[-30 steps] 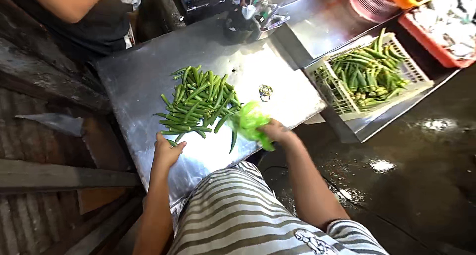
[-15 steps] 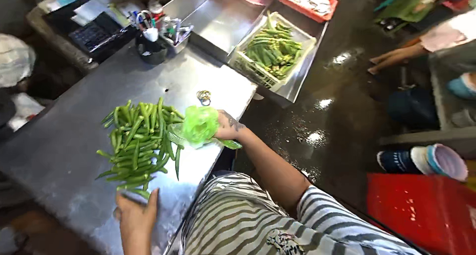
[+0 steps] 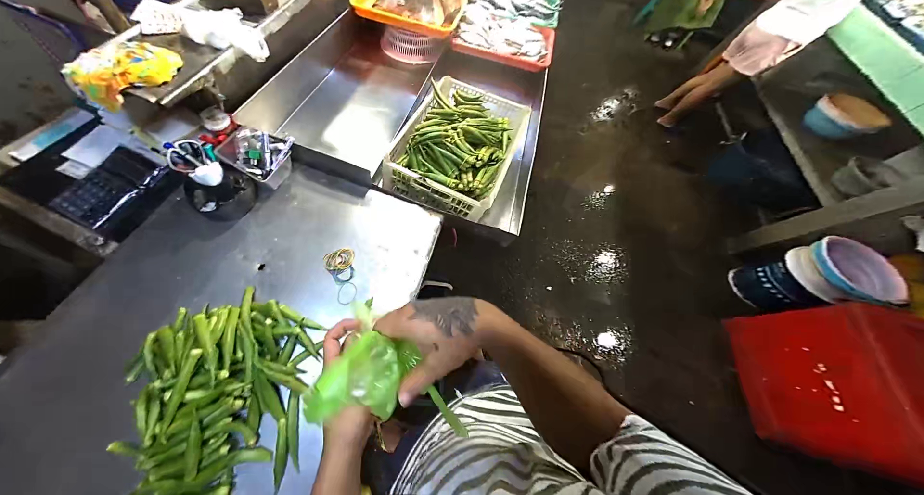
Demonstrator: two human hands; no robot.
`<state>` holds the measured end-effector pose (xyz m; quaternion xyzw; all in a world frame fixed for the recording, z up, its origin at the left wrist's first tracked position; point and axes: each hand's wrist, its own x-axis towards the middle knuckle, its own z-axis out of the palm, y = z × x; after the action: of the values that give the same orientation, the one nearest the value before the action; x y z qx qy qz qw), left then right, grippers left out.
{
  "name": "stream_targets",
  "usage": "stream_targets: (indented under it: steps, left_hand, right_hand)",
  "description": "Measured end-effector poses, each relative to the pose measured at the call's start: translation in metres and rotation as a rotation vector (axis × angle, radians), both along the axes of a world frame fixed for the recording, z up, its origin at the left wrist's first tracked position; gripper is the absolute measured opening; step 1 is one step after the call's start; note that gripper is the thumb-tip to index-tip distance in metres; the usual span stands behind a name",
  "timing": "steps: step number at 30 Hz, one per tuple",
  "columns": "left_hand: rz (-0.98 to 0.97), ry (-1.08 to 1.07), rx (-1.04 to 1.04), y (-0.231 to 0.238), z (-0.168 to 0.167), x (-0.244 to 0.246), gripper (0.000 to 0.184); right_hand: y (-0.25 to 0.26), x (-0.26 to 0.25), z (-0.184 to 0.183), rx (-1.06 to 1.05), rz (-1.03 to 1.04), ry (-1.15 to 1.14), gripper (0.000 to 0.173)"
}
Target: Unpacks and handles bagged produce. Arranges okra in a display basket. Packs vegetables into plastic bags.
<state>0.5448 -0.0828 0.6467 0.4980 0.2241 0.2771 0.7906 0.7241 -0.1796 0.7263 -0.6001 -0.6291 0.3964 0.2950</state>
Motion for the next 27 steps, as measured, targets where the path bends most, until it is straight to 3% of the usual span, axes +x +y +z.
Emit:
stream_targets:
  steps: [1,3,5,7,8,10,12,15,16,19,22,24,27]
  left_hand:
    - [0.119,0.100,-0.092,-0.011,0.008,0.016,0.021]
    - [0.224,0.336,-0.137,-0.028,0.028,0.040,0.029]
    - [0.230,0.489,-0.087,-0.038,0.022,0.057,0.032]
    - [0.194,0.644,-0.005,-0.058,0.022,0.090,0.034]
    - [0.219,0.715,0.009,-0.072,0.026,0.115,0.034]
    - [0.326,0.721,-0.044,-0.094,0.019,0.159,0.032]
    - [0.268,0.707,-0.020,-0.115,0.015,0.172,0.030]
    - [-0.014,0.666,0.427,-0.106,-0.003,0.179,0.029]
    - [-0.002,0.703,0.535,-0.097,-0.006,0.181,0.026]
    - [0.389,0.886,0.474,-0.061,-0.005,0.187,0.027]
    - [0.773,1.006,0.327,-0.026,-0.009,0.183,0.056]
    - [0.799,1.001,0.297,-0.020,-0.005,0.172,0.075]
    - [0.720,1.077,0.382,-0.040,0.001,0.161,0.088]
  right_hand:
    - [-0.008,0.026,0.008,0.030,-0.075,0.000,0.053]
    - [-0.026,0.099,0.014,0.031,-0.320,-0.079,0.040]
    - [-0.031,0.187,-0.005,0.032,-0.642,-0.368,0.037]
    - [-0.023,0.267,-0.041,-0.119,-0.883,-0.638,0.065]
    - [-0.019,0.294,-0.060,-0.215,-0.940,-0.677,0.082]
    - [-0.005,0.335,-0.092,-0.231,-0.955,-0.687,0.098]
    - [-0.011,0.336,-0.117,-0.203,-0.941,-0.673,0.101]
    - [-0.012,0.350,-0.121,-0.197,-0.933,-0.673,0.096]
    - [-0.015,0.352,-0.123,-0.193,-0.937,-0.626,0.090]
    - [-0.016,0.352,-0.127,-0.200,-0.981,-0.565,0.078]
    - [-0.007,0.343,-0.130,-0.234,-0.952,-0.626,0.087]
    - [0.003,0.344,-0.129,-0.239,-0.956,-0.639,0.090]
    - [0.011,0.349,-0.112,-0.337,-0.981,-0.590,0.090]
